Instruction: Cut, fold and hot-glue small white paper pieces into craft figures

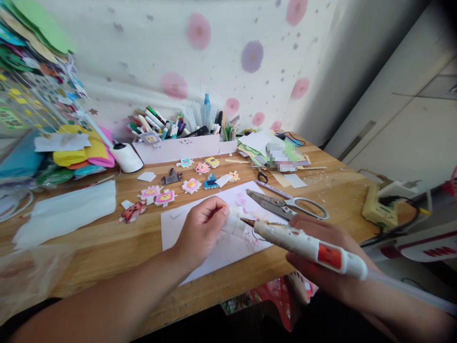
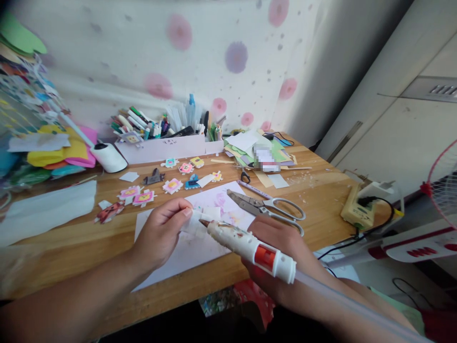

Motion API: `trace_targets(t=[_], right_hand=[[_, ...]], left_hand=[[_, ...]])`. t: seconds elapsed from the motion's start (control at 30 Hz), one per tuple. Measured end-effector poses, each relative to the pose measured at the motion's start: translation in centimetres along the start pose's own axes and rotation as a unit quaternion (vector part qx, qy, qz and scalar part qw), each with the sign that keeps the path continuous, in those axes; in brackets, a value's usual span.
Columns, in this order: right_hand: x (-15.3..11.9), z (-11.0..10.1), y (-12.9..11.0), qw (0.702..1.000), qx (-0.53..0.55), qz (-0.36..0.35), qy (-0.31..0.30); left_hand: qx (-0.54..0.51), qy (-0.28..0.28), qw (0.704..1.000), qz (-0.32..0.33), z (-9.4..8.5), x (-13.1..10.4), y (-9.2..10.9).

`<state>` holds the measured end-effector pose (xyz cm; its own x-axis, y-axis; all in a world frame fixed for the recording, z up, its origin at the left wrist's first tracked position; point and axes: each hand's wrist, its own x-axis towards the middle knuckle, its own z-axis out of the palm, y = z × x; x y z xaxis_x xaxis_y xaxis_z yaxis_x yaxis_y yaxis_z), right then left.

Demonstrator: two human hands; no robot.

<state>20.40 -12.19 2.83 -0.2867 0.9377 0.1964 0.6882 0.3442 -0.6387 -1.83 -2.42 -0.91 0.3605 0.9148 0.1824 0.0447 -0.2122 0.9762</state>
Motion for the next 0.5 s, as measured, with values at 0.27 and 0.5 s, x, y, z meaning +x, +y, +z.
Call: trace_targets(t=[0.27,0.5], right_hand=[[0.5,1.3,0.8,0.965,0.160,0.150,0.141],[3.2,4.6,0.5,0.873,0.419,0.211,0.135]], left_hand=[[-0.022,-0.005,1.000,-0.020,0.2,-0.2,-0.2],[-0.043,-0.017,0.998,-0.043,0.9,-0.6,-0.3]])
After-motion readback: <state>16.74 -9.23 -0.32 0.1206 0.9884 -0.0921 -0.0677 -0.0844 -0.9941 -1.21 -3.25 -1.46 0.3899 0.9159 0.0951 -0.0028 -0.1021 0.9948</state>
